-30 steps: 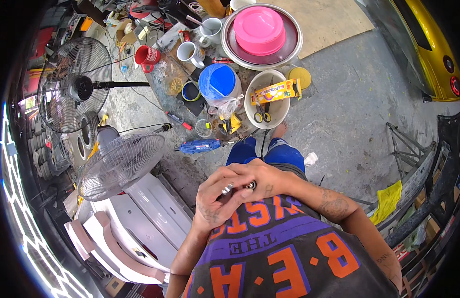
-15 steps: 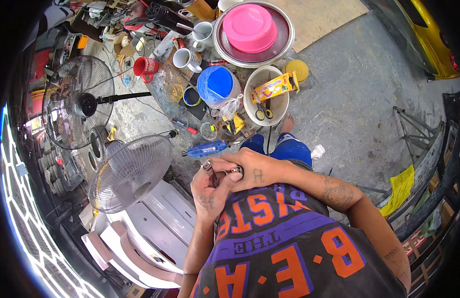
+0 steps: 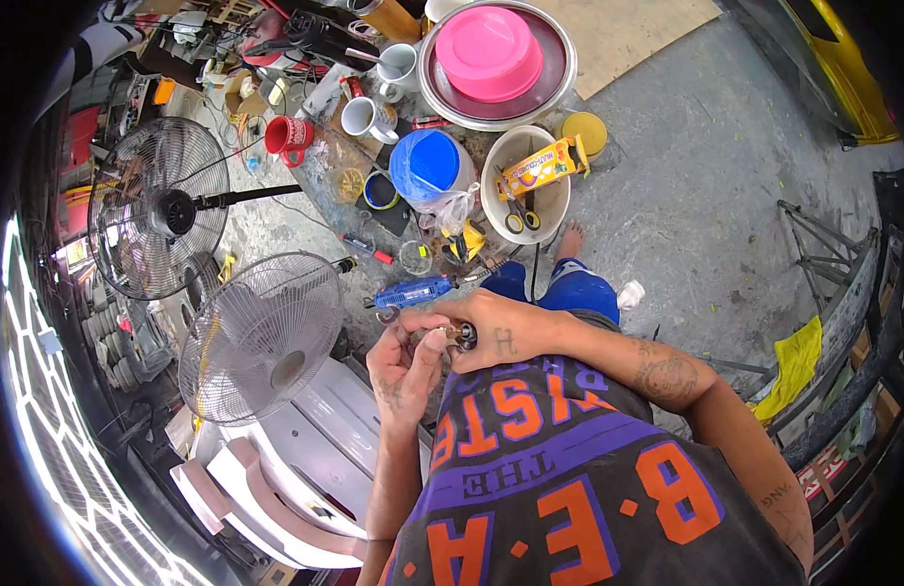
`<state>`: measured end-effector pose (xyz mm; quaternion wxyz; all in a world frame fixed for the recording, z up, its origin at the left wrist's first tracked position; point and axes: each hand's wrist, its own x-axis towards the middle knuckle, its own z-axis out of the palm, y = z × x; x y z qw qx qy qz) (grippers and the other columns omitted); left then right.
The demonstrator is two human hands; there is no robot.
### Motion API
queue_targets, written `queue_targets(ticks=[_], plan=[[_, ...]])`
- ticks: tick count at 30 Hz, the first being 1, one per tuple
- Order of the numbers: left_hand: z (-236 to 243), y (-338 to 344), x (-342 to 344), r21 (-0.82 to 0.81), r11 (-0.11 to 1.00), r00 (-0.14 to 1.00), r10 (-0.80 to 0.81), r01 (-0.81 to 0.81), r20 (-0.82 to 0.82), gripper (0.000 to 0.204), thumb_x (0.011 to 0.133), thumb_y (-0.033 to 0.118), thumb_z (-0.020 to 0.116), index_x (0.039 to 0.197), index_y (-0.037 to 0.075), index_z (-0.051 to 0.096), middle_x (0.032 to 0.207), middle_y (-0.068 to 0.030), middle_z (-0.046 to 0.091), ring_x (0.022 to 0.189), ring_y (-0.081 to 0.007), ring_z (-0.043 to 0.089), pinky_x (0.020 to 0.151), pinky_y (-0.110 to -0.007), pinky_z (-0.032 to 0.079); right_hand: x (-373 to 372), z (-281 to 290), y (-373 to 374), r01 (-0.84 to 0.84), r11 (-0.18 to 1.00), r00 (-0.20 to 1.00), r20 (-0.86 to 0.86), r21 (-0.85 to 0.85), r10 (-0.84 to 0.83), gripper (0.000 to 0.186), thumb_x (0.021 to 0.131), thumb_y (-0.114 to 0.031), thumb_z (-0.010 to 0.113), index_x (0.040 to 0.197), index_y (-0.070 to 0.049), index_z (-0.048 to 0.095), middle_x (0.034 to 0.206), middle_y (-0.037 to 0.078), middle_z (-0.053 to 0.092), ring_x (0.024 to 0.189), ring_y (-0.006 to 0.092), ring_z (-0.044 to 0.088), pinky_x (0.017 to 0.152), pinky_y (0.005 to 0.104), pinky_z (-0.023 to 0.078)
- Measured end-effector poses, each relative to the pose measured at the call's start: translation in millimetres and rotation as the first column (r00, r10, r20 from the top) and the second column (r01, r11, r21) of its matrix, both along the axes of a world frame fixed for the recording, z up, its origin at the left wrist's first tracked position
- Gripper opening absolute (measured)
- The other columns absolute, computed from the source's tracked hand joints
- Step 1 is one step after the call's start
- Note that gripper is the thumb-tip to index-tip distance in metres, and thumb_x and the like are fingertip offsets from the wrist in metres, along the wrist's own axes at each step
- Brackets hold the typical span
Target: Repairing a small mechanical cigarette lighter by disassembling and inspecting its components.
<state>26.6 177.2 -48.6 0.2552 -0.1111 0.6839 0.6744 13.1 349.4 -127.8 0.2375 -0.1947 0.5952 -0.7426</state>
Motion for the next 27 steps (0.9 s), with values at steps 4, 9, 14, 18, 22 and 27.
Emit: queue_targets(ticks=[4,9,14,18,22,27], plan=[[-1.2,0.5,1.7,0.064,0.995,0.996,0.084,-0.083,-0.021,0.013,0.094,0.005,0.060,0.104,-0.002,0.061,0.093,-0.0080,0.067,0.047,0.0015,0.037,0.039,-0.017,0.025,-2.0,6.8,-1.0,0.027,0.999,0.999,-0.038,-0.035,-0.029,0.043,0.071,-0.017,0.069,0.107,0.005,0.059,0.078,0.020,0.064,0.070,0.0331,0.064,0.068,0.0399,0.049],[-39.4,-30.5,-28.3,-0.100,0.967,0.972,0.235,-0.236,-0.018,0.017,0.091,0.010,0.064,0.104,-0.001,0.062,0.084,-0.0058,0.065,0.045,0.0008,0.033,0.039,-0.019,0.025,1.3,1.0,3.7,0.052,0.998,0.999,0.014,0.047,-0.053,0.043,0.075,-0.004,0.066,0.118,-0.007,0.062,0.056,0.002,0.045,0.053,0.0104,0.043,0.055,0.0276,0.040],[-183.9,-114.8,-60.7,-0.494,0.817,0.924,0.116,-0.298,-0.365,0.020,0.084,0.018,0.072,0.093,0.000,0.070,0.071,-0.0030,0.066,0.053,-0.0117,0.053,0.049,-0.028,0.039,1.7,12.2,-4.5,-0.026,0.990,0.993,0.122,0.136,0.009,0.042,0.075,-0.003,0.066,0.117,-0.006,0.062,0.057,-0.002,0.041,0.055,0.0064,0.038,0.055,0.0246,0.036],[-240.8,-123.2,-91.6,-0.630,0.728,0.877,-0.085,-0.269,-0.472,0.020,0.082,0.017,0.072,0.089,-0.001,0.069,0.074,-0.0104,0.068,0.064,-0.0236,0.062,0.061,-0.035,0.047,-3.0,12.4,-11.2,0.006,0.974,0.987,0.155,0.226,-0.043,0.044,0.075,-0.003,0.065,0.119,-0.006,0.062,0.057,-0.002,0.041,0.054,0.0066,0.037,0.055,0.0242,0.035],[-268.5,-121.8,-114.6,-0.736,0.641,0.852,-0.240,-0.220,-0.464,0.018,0.081,0.014,0.071,0.082,-0.002,0.064,0.072,-0.0155,0.065,0.069,-0.0297,0.064,0.065,-0.039,0.050,-7.8,12.6,-18.6,0.033,0.954,0.975,0.199,0.299,-0.096,0.041,0.076,-0.006,0.067,0.117,-0.006,0.062,0.058,0.000,0.050,0.055,0.0078,0.045,0.056,0.0259,0.040],[-282.5,-127.6,-123.9,-0.669,0.701,0.847,-0.180,-0.247,-0.501,0.019,0.081,0.014,0.072,0.086,-0.001,0.063,0.072,-0.0147,0.063,0.066,-0.0293,0.063,0.064,-0.040,0.049,-15.0,19.7,-30.1,0.085,0.932,0.950,0.254,0.353,-0.183,0.044,0.073,-0.003,0.065,0.117,-0.007,0.064,0.056,-0.004,0.039,0.056,0.0067,0.038,0.059,0.0246,0.038]])
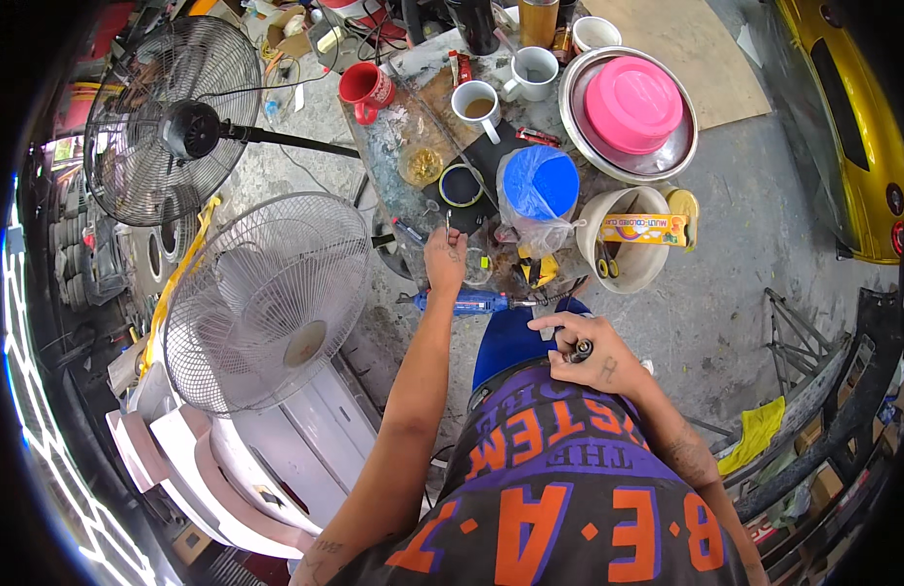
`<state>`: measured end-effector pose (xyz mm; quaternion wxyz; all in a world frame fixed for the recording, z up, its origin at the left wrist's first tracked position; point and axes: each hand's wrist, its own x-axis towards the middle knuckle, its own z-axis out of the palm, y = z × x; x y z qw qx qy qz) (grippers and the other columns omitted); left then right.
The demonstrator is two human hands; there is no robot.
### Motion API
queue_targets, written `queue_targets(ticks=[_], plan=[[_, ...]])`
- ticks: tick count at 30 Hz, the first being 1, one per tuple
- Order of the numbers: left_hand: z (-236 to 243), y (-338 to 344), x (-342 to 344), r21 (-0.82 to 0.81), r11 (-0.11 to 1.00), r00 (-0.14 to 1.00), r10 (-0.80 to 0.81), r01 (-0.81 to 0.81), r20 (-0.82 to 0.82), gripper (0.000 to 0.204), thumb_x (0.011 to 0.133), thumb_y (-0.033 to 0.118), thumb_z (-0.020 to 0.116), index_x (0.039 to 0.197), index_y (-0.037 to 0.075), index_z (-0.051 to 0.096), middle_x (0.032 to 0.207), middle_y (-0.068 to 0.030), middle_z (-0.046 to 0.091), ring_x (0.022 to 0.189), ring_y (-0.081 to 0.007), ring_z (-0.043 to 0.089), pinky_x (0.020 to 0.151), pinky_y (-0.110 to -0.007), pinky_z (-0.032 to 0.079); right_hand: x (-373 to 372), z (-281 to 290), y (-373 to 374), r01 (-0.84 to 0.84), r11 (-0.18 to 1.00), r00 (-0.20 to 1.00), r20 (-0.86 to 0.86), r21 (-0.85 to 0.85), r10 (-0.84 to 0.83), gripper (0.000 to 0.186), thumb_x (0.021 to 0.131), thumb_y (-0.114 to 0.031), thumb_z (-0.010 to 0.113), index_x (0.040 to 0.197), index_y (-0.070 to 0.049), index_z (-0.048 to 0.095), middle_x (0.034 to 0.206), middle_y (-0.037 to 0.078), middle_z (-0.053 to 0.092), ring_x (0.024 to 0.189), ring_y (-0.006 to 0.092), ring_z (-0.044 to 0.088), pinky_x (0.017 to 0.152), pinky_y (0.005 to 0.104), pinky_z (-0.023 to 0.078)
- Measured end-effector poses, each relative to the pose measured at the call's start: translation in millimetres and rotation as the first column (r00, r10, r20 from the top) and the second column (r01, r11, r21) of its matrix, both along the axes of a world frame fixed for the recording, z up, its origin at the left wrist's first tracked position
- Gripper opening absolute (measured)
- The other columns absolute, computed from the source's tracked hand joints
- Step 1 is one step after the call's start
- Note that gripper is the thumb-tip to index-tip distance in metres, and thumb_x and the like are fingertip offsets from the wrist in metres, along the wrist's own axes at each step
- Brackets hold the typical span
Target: Repairing a small mechanical cigarette lighter by disassembling and inspecting its components.
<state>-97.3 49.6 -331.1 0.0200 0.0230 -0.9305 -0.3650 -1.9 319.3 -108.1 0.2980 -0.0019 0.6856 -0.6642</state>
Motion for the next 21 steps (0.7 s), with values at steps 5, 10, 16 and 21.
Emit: queue_targets(ticks=[5,10,16,21], plan=[[12.3,10.5,-6.3,0.006,1.000,1.000,-0.028,0.028,-0.005,0.020,0.081,0.014,0.073,0.085,-0.002,0.063,0.076,-0.0145,0.062,0.068,-0.0283,0.063,0.064,-0.039,0.049,-6.5,-1.5,-7.8,0.046,0.999,0.998,0.039,0.005,-0.046,0.042,0.073,-0.003,0.065,0.115,-0.008,0.066,0.057,-0.004,0.039,0.056,0.0063,0.037,0.059,0.0247,0.037],[12.7,29.2,-19.4,-0.013,0.997,0.997,-0.082,0.082,-0.007,0.019,0.080,0.012,0.074,0.085,-0.003,0.063,0.081,-0.0144,0.062,0.069,-0.0282,0.063,0.065,-0.038,0.048,-10.6,-1.6,-11.8,0.054,0.998,0.997,0.058,0.011,-0.054,0.043,0.073,-0.004,0.065,0.115,-0.007,0.066,0.057,-0.004,0.040,0.055,0.0061,0.037,0.059,0.0241,0.037],[38.0,30.5,-21.4,0.126,0.990,0.996,-0.059,0.067,-0.065,0.017,0.078,0.011,0.075,0.085,-0.002,0.065,0.073,-0.0096,0.063,0.065,-0.0222,0.062,0.063,-0.034,0.047,-12.7,-1.1,-8.5,0.003,1.000,1.000,0.029,-0.002,-0.003,0.044,0.074,-0.006,0.069,0.117,-0.004,0.062,0.061,0.001,0.050,0.058,0.0081,0.045,0.060,0.0269,0.042],[207.8,51.0,-1.7,0.307,0.951,0.833,-0.200,0.038,0.515,0.021,0.079,0.016,0.078,0.090,0.001,0.068,0.075,-0.0052,0.067,0.069,-0.0081,0.059,0.066,-0.028,0.048,-21.2,-1.4,-1.1,-0.084,0.995,0.996,0.002,-0.045,0.085,0.041,0.075,-0.011,0.070,0.114,-0.003,0.062,0.064,0.003,0.052,0.060,0.0104,0.048,0.061,0.0287,0.044]])
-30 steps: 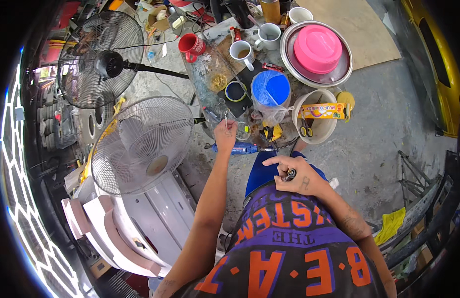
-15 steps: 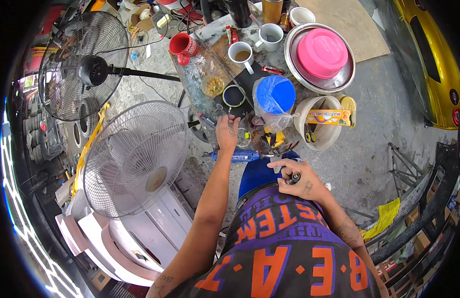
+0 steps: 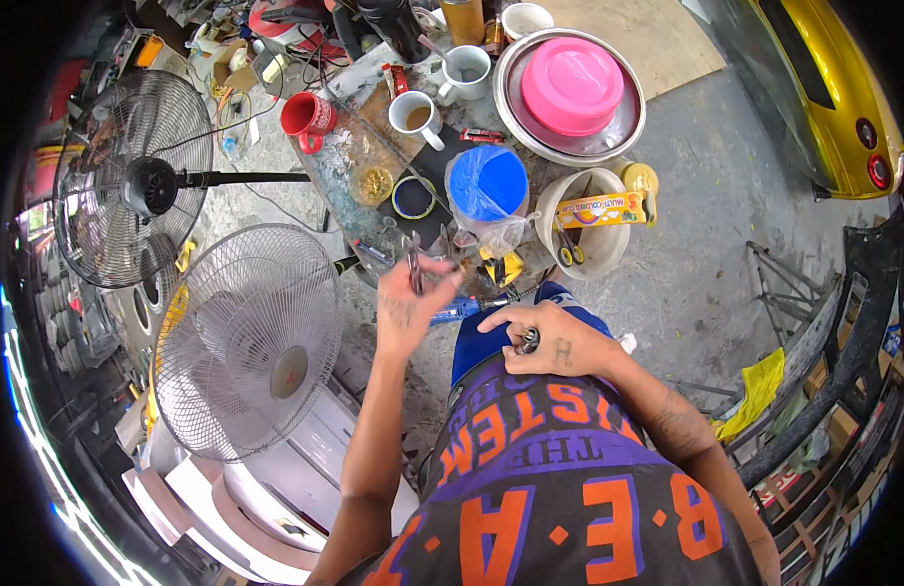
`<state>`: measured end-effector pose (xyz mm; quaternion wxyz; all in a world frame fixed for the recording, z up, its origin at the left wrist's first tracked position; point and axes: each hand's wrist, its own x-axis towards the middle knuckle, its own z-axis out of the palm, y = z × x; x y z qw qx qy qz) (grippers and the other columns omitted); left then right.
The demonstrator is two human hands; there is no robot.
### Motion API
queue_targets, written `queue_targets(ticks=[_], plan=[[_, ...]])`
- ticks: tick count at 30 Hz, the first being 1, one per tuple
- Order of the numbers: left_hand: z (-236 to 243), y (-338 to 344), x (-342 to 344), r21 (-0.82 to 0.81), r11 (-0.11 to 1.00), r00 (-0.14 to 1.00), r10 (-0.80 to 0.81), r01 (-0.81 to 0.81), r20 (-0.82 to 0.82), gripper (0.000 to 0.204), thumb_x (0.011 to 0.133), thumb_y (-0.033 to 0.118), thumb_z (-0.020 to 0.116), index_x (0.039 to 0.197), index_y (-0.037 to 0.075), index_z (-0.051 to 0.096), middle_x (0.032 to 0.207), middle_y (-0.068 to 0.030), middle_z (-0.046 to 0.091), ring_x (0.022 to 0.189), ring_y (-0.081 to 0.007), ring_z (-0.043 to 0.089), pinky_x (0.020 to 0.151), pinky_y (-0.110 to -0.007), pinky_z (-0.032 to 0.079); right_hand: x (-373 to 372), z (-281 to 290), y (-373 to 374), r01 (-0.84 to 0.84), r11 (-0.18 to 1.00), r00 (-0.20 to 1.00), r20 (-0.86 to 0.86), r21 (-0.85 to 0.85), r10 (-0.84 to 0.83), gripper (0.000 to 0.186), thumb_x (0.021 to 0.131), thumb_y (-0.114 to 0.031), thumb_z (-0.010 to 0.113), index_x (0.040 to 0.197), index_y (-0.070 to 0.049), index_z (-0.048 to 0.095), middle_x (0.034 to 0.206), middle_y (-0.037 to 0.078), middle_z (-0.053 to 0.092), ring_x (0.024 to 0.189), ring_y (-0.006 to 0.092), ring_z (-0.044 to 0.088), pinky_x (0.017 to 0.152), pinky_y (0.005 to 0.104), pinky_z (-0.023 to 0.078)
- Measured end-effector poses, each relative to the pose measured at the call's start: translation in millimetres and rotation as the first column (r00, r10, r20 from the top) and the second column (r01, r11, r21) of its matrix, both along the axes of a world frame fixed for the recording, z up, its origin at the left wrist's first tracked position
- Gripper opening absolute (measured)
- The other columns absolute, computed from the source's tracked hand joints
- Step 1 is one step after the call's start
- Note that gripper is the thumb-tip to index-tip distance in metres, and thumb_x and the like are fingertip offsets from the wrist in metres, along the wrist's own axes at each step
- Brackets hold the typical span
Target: Repairing a small mechanical cigarette lighter by disassembling and inspecting its components.
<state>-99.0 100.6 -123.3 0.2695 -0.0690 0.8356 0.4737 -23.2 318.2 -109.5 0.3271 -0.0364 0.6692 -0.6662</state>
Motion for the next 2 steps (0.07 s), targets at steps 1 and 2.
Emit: queue_targets(ticks=[1,2], plan=[[12.0,-2.8,10.7,0.104,0.993,0.998,-0.053,0.056,-0.031,0.021,0.080,0.016,0.077,0.093,0.001,0.069,0.076,-0.0063,0.068,0.070,-0.0094,0.061,0.069,-0.026,0.049,-1.6,1.0,0.7,-0.063,0.998,0.998,-0.011,0.011,0.063,0.042,0.075,-0.017,0.070,0.114,-0.003,0.062,0.070,0.007,0.057,0.064,0.0167,0.054,0.066,0.0329,0.047],[21.6,-7.1,22.8,0.201,0.974,0.993,-0.094,0.107,-0.070,0.022,0.081,0.016,0.076,0.097,0.002,0.069,0.077,-0.0074,0.069,0.070,-0.0108,0.063,0.073,-0.025,0.050,-3.3,1.2,0.4,-0.134,0.991,0.991,-0.026,0.020,0.134,0.044,0.075,-0.022,0.071,0.114,-0.003,0.062,0.076,0.012,0.063,0.069,0.0230,0.061,0.070,0.0370,0.050]])
